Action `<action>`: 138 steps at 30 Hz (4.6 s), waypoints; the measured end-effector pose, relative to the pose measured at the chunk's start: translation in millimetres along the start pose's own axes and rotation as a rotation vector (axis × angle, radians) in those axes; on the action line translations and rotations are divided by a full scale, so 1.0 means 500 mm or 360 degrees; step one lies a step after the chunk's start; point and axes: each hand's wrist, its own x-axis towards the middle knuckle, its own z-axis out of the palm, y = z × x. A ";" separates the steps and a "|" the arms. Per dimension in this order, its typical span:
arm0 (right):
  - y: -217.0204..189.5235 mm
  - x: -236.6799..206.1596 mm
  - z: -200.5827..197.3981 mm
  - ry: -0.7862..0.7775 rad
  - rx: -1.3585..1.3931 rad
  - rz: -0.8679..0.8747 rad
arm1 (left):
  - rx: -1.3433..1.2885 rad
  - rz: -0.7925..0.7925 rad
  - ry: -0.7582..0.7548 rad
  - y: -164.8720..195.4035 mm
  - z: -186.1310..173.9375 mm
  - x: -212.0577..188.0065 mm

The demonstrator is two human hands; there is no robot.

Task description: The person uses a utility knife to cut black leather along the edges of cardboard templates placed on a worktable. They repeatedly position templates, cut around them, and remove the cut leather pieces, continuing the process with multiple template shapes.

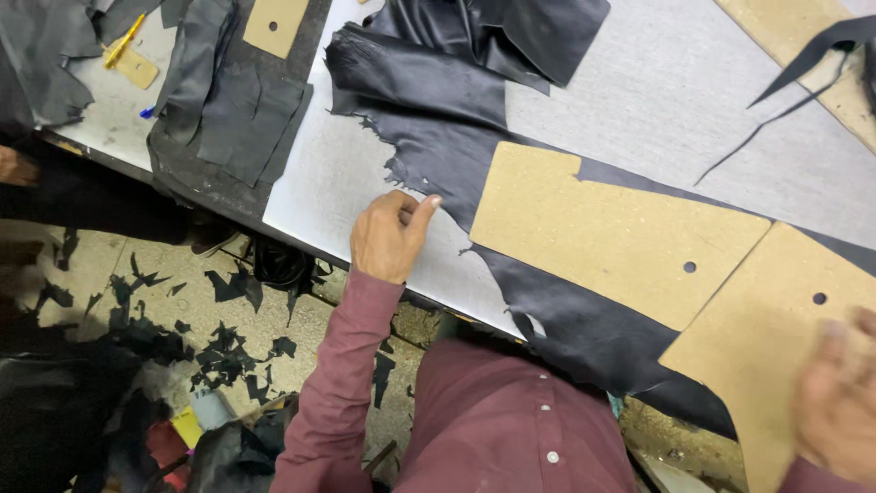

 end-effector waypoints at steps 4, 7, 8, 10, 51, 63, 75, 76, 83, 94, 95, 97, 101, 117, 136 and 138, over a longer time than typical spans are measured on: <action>-0.258 0.064 0.079 -0.0291 0.0551 -0.0488 | 0.0240 -0.0089 -0.0202 0.015 0.031 0.035; -0.393 0.129 0.118 -0.0224 0.0667 -0.0828 | 0.0113 0.0059 -0.0104 0.027 0.062 0.033; -0.424 0.148 0.125 -0.0151 0.0712 -0.0892 | 0.0051 0.0118 -0.0042 0.029 0.068 0.031; -0.461 0.177 0.134 -0.0134 0.0550 -0.0910 | -0.0041 0.0192 0.0027 0.035 0.082 0.025; -0.486 0.183 0.149 -0.0127 0.0422 -0.0796 | 0.0426 0.0891 -0.0014 0.003 0.104 0.270; -0.487 0.185 0.148 -0.0182 0.0477 -0.0755 | 0.0460 0.0977 -0.0156 -0.026 0.128 0.422; -0.484 0.181 0.152 -0.0092 0.0538 -0.0756 | 0.0521 0.1367 -0.0318 -0.039 0.071 0.191; -0.484 0.182 0.153 -0.0090 0.0547 -0.0748 | 0.0549 0.1337 -0.0348 -0.040 0.068 0.181; -0.448 0.166 0.121 -0.0095 0.0654 -0.0771 | 0.0347 0.1425 -0.0812 0.024 0.062 0.099; -0.344 -0.031 0.001 -0.0089 0.0573 0.0299 | 0.0440 0.1468 -0.0923 0.036 0.044 0.114; -0.348 -0.035 0.007 -0.0074 0.0604 0.0308 | 0.0441 0.1464 -0.0930 0.034 0.045 0.116; -0.352 -0.038 0.016 -0.0070 0.0636 0.0317 | 0.0451 0.1471 -0.0934 0.028 0.042 0.125; -0.354 -0.047 0.025 -0.0074 0.0589 0.0301 | 0.0466 0.1482 -0.0971 0.020 0.042 0.144; -0.365 -0.075 0.045 -0.0049 0.0494 0.0288 | 0.0311 0.1466 -0.1171 -0.011 0.042 0.177; -0.356 -0.084 0.053 -0.0028 0.0438 0.0266 | 0.0336 0.1470 -0.1173 -0.003 0.037 0.176; -0.356 -0.086 0.056 -0.0046 0.0428 0.0293 | 0.0318 0.1473 -0.1167 -0.003 0.036 0.176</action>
